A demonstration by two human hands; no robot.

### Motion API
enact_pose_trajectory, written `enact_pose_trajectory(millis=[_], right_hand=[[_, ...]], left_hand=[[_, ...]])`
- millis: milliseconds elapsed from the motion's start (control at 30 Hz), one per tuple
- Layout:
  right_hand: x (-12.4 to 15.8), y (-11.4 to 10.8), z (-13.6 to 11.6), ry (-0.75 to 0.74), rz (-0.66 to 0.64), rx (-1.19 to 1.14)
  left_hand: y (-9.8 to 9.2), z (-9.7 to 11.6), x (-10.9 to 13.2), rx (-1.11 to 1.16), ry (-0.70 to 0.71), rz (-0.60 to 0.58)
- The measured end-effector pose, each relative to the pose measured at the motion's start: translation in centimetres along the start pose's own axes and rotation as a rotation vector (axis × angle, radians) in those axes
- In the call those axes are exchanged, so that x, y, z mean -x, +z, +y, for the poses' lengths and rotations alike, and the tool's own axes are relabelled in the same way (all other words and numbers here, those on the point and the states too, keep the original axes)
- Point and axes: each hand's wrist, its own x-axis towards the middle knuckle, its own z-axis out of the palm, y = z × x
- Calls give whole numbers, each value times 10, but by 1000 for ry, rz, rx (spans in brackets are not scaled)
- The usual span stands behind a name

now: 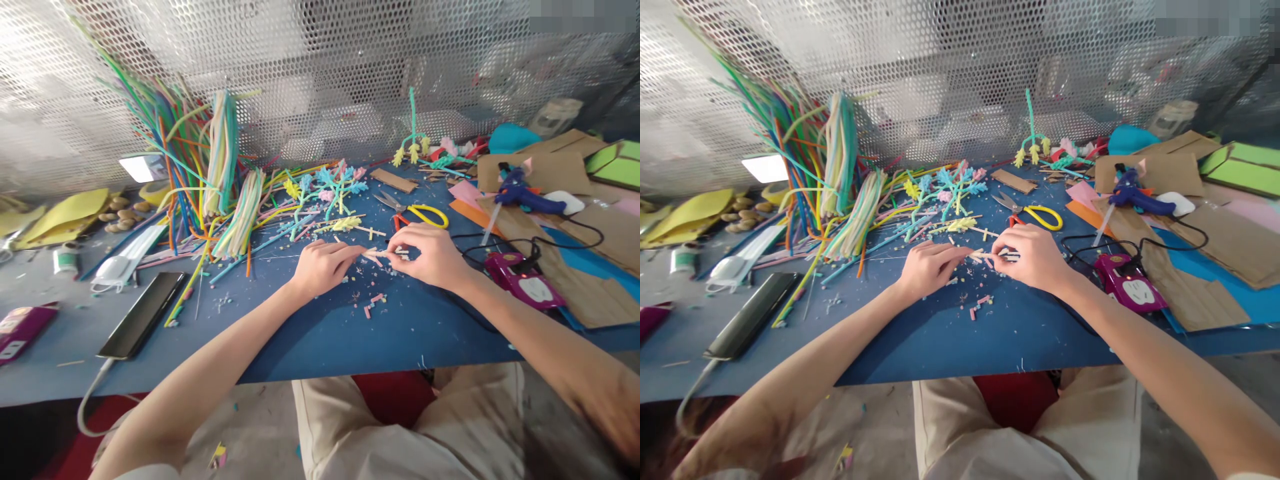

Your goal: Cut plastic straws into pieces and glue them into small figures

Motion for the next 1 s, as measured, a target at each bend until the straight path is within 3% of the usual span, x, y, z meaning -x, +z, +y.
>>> enact_pose_trajectory(millis=[300, 600, 1000], right_hand=[[-2, -1, -2, 1, -22, -12], [0, -2, -4, 178, -83, -28], [-1, -1, -3, 106, -80, -75]], left_hand=[[0, 0, 1, 5, -11, -11], [0, 0, 0, 37, -66, 6], [-1, 4, -2, 57, -76, 73]])
